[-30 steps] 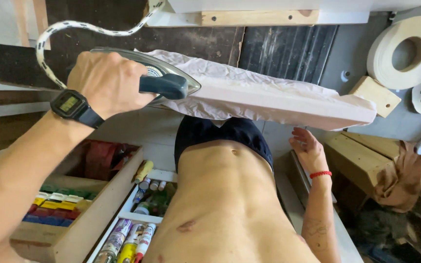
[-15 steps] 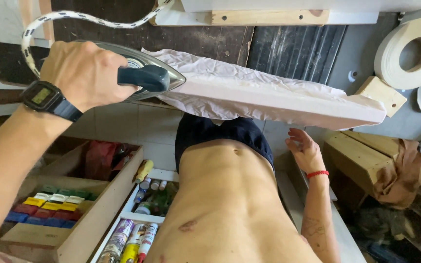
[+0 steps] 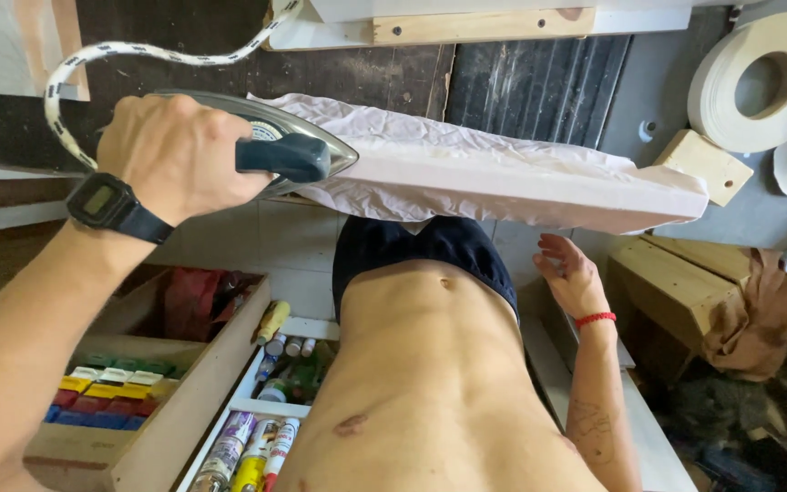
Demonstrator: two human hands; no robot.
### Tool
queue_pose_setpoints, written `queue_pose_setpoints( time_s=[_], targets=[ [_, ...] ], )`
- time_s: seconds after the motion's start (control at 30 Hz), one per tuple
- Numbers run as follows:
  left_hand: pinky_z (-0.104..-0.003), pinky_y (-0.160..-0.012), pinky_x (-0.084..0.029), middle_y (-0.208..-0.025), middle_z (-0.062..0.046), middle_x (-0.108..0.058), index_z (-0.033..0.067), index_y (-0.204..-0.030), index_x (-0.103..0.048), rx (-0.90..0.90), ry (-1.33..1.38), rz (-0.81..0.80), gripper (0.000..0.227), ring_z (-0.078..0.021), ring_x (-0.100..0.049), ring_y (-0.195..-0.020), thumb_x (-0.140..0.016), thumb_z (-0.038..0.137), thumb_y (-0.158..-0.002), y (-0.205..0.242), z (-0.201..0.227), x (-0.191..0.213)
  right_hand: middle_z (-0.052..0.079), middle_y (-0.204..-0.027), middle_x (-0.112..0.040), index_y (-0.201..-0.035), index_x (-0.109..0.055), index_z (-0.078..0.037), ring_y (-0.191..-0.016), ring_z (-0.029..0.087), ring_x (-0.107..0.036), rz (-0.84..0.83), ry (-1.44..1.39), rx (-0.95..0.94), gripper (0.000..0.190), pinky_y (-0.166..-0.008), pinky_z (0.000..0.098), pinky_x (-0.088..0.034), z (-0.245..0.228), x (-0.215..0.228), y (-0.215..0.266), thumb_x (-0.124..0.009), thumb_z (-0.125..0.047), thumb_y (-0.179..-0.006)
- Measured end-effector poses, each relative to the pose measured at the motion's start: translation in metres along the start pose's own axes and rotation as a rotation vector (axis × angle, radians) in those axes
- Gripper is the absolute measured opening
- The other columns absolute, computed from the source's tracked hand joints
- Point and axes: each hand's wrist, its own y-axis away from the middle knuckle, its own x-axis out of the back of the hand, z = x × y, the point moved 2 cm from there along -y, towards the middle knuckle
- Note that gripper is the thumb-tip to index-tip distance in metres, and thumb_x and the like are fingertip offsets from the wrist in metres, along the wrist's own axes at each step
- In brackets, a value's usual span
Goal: The person irons a cloth over a wooden board and then sands the edges of the board using a sanding block.
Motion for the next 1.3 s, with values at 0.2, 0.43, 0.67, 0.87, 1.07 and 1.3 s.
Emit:
queue_pose_setpoints(
  time_s=[0.2,0.43,0.67,0.87,1.07,1.3],
  targets=[
    [-0.035,-0.046,-0.050,-0.049,0.005,-0.051,0.0232,-0.064,-0.064,-0.035,0.034,0.076,0.051,-0.0172,-0.052,-0.044,-0.067,0.058,-0.102,-0.014,0.045,0.008,0.009,-0.130,-0.074,-0.134,-0.067,-0.009,-0.117,0.025,-0.072,-0.007,-0.013,0.018,0.039,-0.098,0.0399,-0.059,0.016,0.000,-0.001,-0.066,-0.024,-0.097],
    [-0.051,-0.069,-0.059,-0.076,-0.008,-0.078,0.0251,-0.093,-0.083,0.009,0.145,-0.008,0.040,-0.0390,-0.079,-0.076,-0.075,0.060,-0.076,-0.037,0.110,0.017,0.014,-0.124,-0.076,-0.140,-0.067,-0.015,-0.119,0.035,-0.071,0.051,-0.011,0.033,0.044,-0.098,0.0497,-0.056,0.041,0.005,-0.001,-0.076,-0.028,-0.099],
    [-0.054,-0.066,-0.059,-0.073,-0.012,-0.077,0.0170,-0.091,-0.083,-0.031,0.192,-0.037,0.042,-0.0438,-0.078,-0.075,-0.070,0.055,-0.080,-0.065,0.176,0.033,0.017,-0.125,-0.075,-0.140,-0.067,-0.012,-0.120,0.038,-0.071,0.067,-0.088,0.012,0.044,-0.099,0.0515,-0.055,0.064,0.008,0.005,-0.076,-0.026,-0.098],
    [-0.056,-0.064,-0.059,-0.072,-0.013,-0.076,0.0144,-0.090,-0.081,-0.086,0.197,-0.053,0.043,-0.0455,-0.077,-0.074,-0.070,0.054,-0.077,-0.090,0.245,0.057,0.016,-0.127,-0.074,-0.140,-0.066,-0.012,-0.120,0.037,-0.071,0.088,-0.149,-0.013,0.045,-0.100,0.0509,-0.054,0.088,0.004,0.008,-0.075,-0.030,-0.099],
    [-0.056,-0.063,-0.059,-0.071,-0.014,-0.075,0.0105,-0.085,-0.077,-0.166,0.183,-0.048,0.043,-0.0452,-0.077,-0.073,-0.067,0.051,-0.081,-0.110,0.308,0.075,0.017,-0.129,-0.073,-0.142,-0.064,-0.012,-0.121,0.037,-0.070,0.098,-0.204,0.002,0.047,-0.100,0.0525,-0.055,0.116,0.009,0.015,-0.074,-0.031,-0.100],
    [-0.059,-0.063,-0.058,-0.070,-0.016,-0.075,0.0088,-0.082,-0.076,-0.217,0.211,-0.020,0.039,-0.0478,-0.077,-0.075,-0.067,0.047,-0.080,-0.134,0.370,0.089,0.017,-0.128,-0.073,-0.142,-0.063,-0.012,-0.120,0.037,-0.071,0.140,-0.212,0.005,0.046,-0.101,0.0535,-0.055,0.140,0.022,0.019,-0.073,-0.031,-0.101]
  ],
)
